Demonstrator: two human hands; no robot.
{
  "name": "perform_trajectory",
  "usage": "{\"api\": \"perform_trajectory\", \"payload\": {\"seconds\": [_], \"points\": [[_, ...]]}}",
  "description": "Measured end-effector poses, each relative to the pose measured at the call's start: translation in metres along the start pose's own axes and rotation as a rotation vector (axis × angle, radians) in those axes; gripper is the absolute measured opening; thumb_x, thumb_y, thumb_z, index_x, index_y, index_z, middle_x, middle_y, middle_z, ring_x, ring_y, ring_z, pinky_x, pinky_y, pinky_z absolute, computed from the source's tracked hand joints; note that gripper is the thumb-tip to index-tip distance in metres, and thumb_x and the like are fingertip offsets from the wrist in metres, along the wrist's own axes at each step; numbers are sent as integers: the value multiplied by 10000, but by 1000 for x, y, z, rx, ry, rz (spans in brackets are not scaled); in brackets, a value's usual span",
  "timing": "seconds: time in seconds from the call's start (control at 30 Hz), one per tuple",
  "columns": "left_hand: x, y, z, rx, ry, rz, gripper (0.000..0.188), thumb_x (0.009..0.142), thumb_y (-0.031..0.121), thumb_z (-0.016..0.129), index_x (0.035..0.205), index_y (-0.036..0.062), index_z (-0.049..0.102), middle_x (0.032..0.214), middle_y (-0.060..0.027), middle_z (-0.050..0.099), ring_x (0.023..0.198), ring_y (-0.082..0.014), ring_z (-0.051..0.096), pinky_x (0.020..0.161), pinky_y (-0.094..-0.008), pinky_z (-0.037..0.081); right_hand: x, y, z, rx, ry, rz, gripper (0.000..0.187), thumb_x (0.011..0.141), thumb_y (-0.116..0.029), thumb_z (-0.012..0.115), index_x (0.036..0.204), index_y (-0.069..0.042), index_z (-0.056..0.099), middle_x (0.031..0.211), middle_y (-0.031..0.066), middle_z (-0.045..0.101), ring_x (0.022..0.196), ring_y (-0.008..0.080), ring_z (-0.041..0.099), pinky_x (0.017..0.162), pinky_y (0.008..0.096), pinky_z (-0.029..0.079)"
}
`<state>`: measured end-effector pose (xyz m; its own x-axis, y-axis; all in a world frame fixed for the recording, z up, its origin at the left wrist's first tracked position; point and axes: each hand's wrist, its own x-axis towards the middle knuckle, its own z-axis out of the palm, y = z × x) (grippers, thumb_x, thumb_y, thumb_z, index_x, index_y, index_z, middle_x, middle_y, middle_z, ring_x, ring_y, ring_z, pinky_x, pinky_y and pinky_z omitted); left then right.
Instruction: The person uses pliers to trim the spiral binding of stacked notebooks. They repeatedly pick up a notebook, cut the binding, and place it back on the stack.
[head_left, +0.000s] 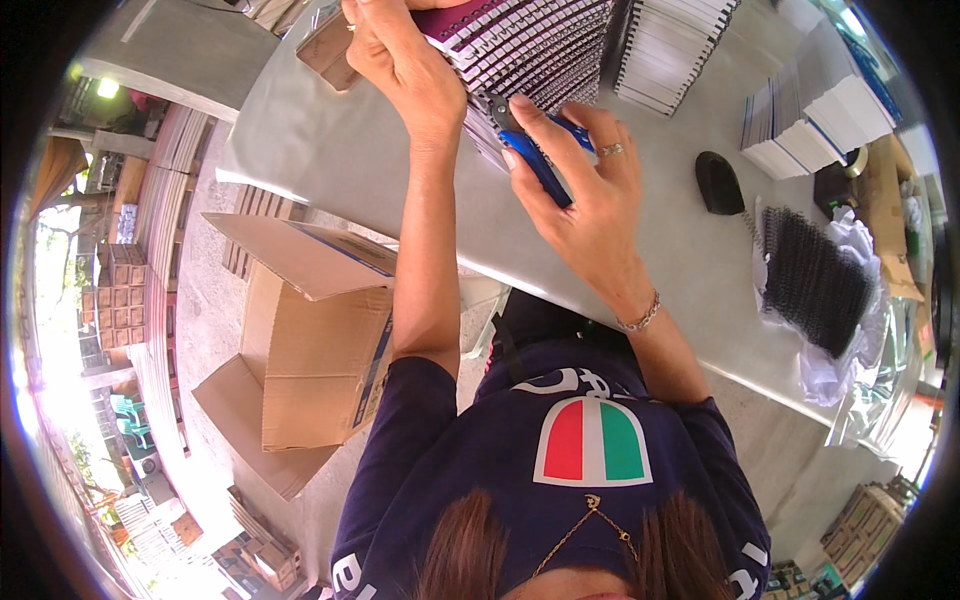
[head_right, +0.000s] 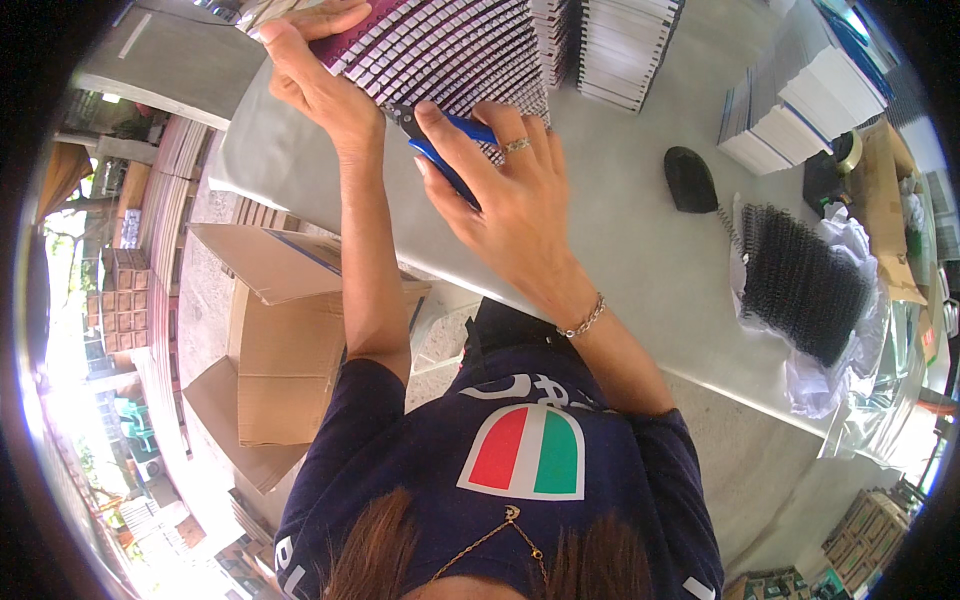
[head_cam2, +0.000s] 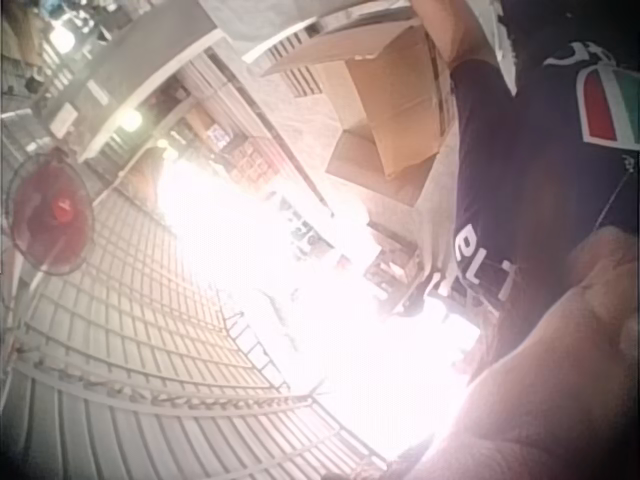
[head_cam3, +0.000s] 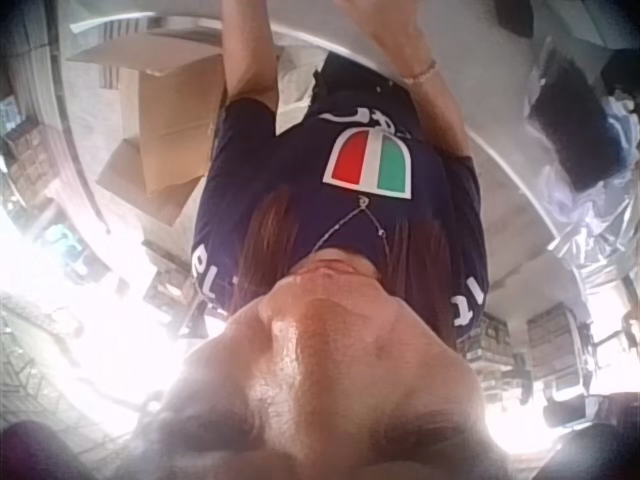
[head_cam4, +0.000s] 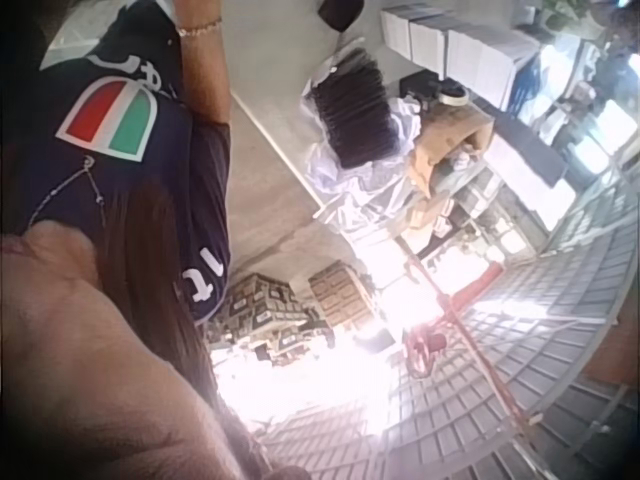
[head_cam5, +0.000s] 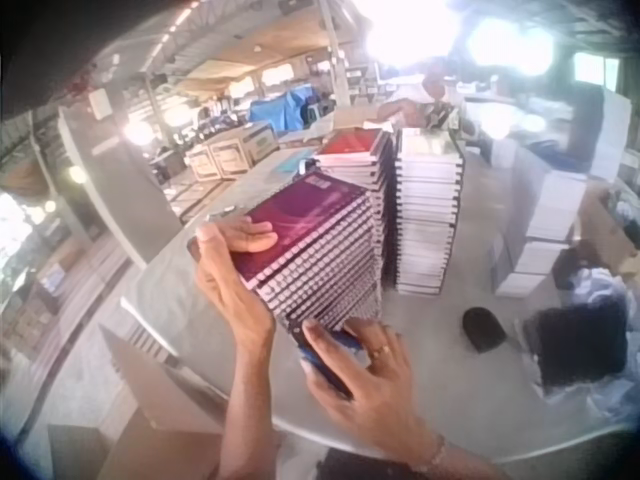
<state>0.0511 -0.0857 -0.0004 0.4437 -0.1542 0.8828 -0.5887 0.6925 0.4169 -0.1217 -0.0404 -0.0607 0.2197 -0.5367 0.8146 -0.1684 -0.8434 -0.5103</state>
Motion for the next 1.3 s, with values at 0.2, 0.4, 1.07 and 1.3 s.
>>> {"api": "perform_trajectory", "payload": {"seconds": [0.2, 0.4, 1.07, 1.3], "points": [[1, 0, 0, 26, -2, -2, 648, 1122, 335, 330, 691, -25, 653, 782, -150, 683, 851, -235, 627, 935, -400, 450, 6, -4, -8, 541, -134, 367, 321, 869, -145, 763, 1172, -66, 696, 961, 136, 674, 825, 270, 647, 736, 354, 514], [3, 3, 0, 25, -12, 12, 631, 1119, 359, 335, 710, -27, 622, 809, -156, 665, 850, -233, 619, 919, -396, 448, -5, -1, -10, -62, 57, 3, 436, 787, -182, 827, 1208, -165, 718, 1018, 102, 628, 904, 268, 604, 772, 389, 497], [8, 0, -5, 99, -57, 111, 583, 1116, 392, 337, 779, -12, 589, 808, -137, 648, 808, -216, 616, 885, -379, 469, -9, 1, -13, -40, 1, 59, 454, 798, -140, 814, 1242, -170, 724, 1047, 133, 625, 919, 290, 629, 774, 350, 521], [3, 17, 6, 95, 8, -1, 587, 1111, 381, 362, 762, -22, 608, 798, -139, 651, 801, -212, 615, 878, -373, 466, -17, 7, 2, -79, 14, 17, 500, 778, -230, 829, 1262, -230, 706, 1075, 109, 615, 941, 283, 582, 783, 418, 488]]}}
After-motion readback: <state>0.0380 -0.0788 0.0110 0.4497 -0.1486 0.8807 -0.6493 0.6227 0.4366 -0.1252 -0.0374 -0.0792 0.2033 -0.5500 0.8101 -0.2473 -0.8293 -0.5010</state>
